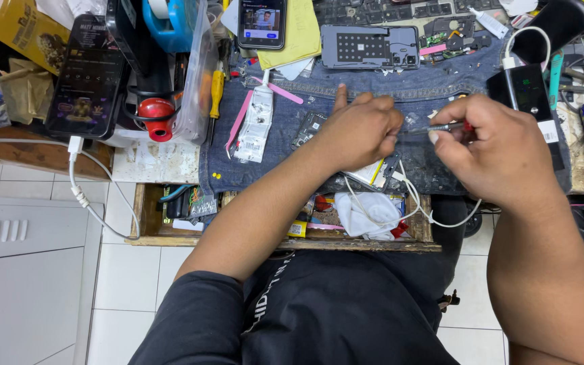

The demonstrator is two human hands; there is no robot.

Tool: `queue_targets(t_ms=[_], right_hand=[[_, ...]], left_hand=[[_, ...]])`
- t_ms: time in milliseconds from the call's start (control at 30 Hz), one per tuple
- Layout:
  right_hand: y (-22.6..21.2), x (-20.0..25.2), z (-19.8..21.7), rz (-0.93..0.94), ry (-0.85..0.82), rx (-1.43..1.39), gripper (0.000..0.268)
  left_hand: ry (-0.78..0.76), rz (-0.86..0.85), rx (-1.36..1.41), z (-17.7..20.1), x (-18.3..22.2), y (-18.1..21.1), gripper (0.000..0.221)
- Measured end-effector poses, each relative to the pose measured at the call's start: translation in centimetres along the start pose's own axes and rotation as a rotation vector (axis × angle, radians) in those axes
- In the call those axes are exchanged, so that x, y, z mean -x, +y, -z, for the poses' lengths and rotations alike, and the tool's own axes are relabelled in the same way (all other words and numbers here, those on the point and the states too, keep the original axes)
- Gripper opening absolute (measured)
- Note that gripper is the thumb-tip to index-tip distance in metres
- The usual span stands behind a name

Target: The person applies adhesive from a bottle to the edges of a mobile phone frame, aligns and presses a component into the frame, and then uses a screwdriver to tighten screws on the device internal structure.

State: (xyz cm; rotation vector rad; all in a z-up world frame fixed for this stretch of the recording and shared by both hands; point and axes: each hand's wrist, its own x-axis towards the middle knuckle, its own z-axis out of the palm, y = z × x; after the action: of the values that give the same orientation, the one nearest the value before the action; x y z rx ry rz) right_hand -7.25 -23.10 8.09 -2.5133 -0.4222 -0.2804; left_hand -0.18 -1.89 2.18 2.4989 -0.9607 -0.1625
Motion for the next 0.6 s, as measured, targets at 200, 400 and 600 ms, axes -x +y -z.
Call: queue_targets(t_ms=[200,400,600], right_hand=[[0.8,0.9,-0.1,-0.023,0.075,-0.103,0.018],[0.5,0.6,-0.2,0.0,-0.053,0.003,0.016],[0.2,0.2,-0.5,0.071,-0.056,0.035,0.018]], left_hand=[[0.178,-0.006,-0.179,0.0,-0.6,-2.0,0.024],[0.25,-0.01,-0.253,-0.5,-0.3,-2.9,0.018],[0.216,0.063,-0.254,-0.6,-0.8,-2.9,0.017]])
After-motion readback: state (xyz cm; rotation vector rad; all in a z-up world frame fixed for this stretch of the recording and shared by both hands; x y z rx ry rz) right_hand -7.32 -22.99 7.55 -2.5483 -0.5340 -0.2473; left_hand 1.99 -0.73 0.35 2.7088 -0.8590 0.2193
